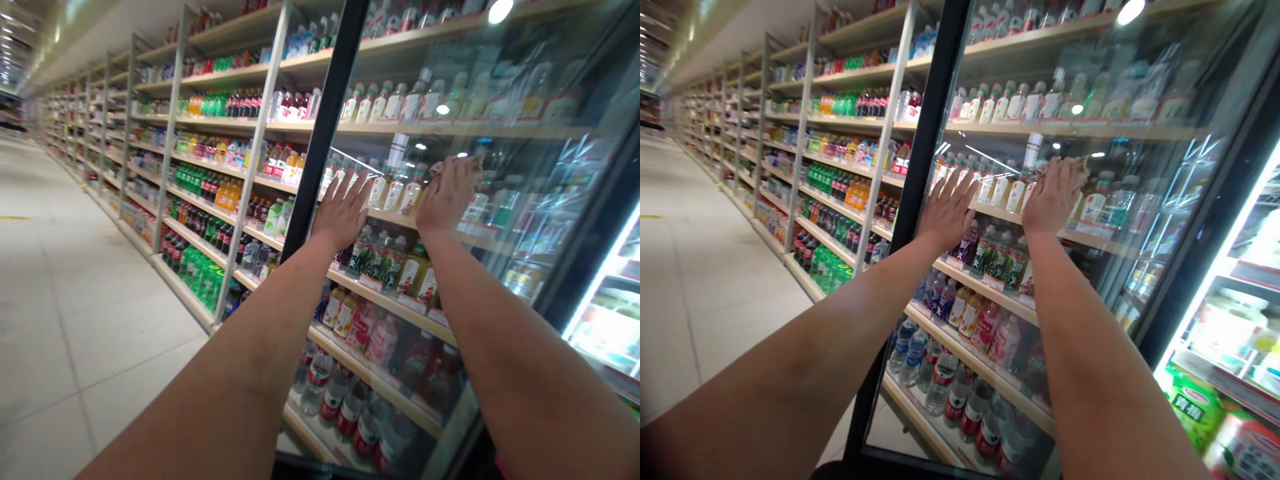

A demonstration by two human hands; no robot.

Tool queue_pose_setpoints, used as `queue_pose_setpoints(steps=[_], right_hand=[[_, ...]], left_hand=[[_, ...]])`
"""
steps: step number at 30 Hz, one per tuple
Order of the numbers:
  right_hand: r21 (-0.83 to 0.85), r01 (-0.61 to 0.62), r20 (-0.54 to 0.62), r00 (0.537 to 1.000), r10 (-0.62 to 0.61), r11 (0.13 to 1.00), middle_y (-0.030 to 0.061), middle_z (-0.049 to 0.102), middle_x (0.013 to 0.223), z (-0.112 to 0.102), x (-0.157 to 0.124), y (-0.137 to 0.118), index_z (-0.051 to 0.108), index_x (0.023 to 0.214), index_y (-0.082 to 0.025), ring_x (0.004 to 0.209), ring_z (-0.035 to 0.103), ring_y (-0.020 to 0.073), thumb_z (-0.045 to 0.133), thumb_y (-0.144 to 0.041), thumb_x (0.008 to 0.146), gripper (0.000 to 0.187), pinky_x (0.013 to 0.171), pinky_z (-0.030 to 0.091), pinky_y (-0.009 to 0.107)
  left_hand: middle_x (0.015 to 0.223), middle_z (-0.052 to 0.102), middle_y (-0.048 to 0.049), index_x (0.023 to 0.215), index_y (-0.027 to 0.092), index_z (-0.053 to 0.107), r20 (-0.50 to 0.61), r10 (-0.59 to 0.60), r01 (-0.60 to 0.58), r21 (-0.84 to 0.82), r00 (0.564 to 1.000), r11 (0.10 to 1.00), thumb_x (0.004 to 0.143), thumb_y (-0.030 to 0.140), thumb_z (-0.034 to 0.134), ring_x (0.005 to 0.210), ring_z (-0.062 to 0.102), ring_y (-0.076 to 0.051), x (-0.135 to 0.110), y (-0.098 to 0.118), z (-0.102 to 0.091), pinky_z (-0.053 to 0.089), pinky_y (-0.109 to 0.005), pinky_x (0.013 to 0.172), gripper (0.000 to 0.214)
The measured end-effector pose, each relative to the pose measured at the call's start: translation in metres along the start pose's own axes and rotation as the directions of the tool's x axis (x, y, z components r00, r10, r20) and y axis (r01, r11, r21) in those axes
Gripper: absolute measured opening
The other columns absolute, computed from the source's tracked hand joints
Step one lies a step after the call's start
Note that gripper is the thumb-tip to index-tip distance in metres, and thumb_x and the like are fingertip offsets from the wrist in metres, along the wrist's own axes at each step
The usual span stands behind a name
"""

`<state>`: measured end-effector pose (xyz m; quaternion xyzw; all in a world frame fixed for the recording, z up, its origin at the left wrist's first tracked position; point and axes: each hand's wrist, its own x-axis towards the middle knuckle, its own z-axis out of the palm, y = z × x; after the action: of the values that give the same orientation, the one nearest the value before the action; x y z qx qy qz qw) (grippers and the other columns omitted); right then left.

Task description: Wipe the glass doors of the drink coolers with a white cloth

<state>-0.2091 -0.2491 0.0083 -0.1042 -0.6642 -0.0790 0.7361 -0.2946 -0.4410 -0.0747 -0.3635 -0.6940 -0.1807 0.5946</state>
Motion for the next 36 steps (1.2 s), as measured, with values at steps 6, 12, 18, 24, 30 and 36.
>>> queue_pose_setpoints(steps=[6, 12, 18, 24, 30, 36], right_hand=[[0.009, 0.165, -0.014, 0.986, -0.165, 0.986, 0.0126, 0.049, 0.152, -0.005, -0.018, 0.003, 0.055, 0.143, -0.015, 0.147, 0.036, 0.0316, 0.033, -0.024, 0.096, 0.053, 0.117, 0.035, 0.058], [0.093, 0.558, 0.168, 0.808, -0.565, 0.825, 0.007, 0.047, 0.155, -0.02, -0.03, -0.006, 0.054, 0.144, -0.02, 0.149, 0.035, 0.0258, 0.04, -0.025, 0.094, 0.052, 0.119, 0.034, 0.05], [0.079, 0.102, -0.151, 0.984, -0.089, 0.992, 0.0138, 0.055, 0.145, 0.006, -0.025, 0.016, 0.05, 0.145, -0.014, 0.14, 0.047, 0.0261, 0.028, -0.026, 0.096, 0.055, 0.116, 0.038, 0.053], [0.056, 0.132, -0.097, 0.987, -0.126, 0.99, 0.0137, 0.051, 0.15, 0.004, -0.031, 0.012, 0.051, 0.145, -0.013, 0.147, 0.037, 0.0267, 0.031, -0.029, 0.096, 0.055, 0.121, 0.032, 0.055], [0.09, 0.481, 0.133, 0.862, -0.489, 0.872, 0.007, 0.049, 0.153, -0.017, -0.043, -0.009, 0.053, 0.145, -0.019, 0.147, 0.038, 0.023, 0.036, -0.027, 0.096, 0.053, 0.123, 0.031, 0.048], [0.094, -0.105, -0.164, 0.979, 0.12, 0.99, 0.016, 0.049, 0.15, 0.005, -0.033, 0.014, 0.048, 0.147, -0.013, 0.144, 0.042, 0.0288, 0.025, -0.025, 0.097, 0.057, 0.117, 0.033, 0.06]], left_hand=[[0.169, 0.014, -0.0054, 0.161, 0.014, 0.022, 0.009, 0.003, -0.003, 0.001, 1.0, 1.0, 0.105, 0.033, 0.03, 0.157, 0.005, -0.027, 0.0, 0.002, -0.004, 0.006, -0.046, 0.13, 0.06], [0.169, 0.013, -0.0041, 0.161, 0.015, 0.022, 0.004, 0.001, -0.001, 0.006, 1.0, 1.0, 0.105, 0.032, 0.034, 0.157, 0.008, -0.027, 0.0, 0.002, -0.005, 0.007, -0.046, 0.13, 0.06], [0.169, 0.014, -0.0039, 0.161, 0.016, 0.022, 0.021, -0.011, 0.012, -0.008, 1.0, 1.0, 0.104, 0.032, 0.035, 0.157, 0.005, -0.026, 0.0, 0.002, -0.004, 0.008, -0.046, 0.13, 0.061], [0.169, 0.014, -0.0037, 0.161, 0.017, 0.023, 0.016, -0.012, 0.012, -0.026, 1.0, 1.0, 0.104, 0.033, 0.034, 0.157, 0.004, -0.025, 0.0, 0.001, -0.003, 0.006, -0.046, 0.13, 0.061], [0.169, 0.014, -0.0043, 0.161, 0.016, 0.024, 0.0, -0.004, 0.004, -0.053, 1.0, 0.999, 0.104, 0.032, 0.031, 0.157, 0.006, -0.026, 0.0, 0.001, -0.002, 0.007, -0.047, 0.13, 0.06], [0.169, 0.016, -0.0045, 0.161, 0.015, 0.024, -0.001, -0.006, 0.006, -0.068, 1.0, 0.998, 0.103, 0.032, 0.032, 0.157, 0.002, -0.024, 0.0, -0.001, 0.0, 0.005, -0.046, 0.131, 0.061]])
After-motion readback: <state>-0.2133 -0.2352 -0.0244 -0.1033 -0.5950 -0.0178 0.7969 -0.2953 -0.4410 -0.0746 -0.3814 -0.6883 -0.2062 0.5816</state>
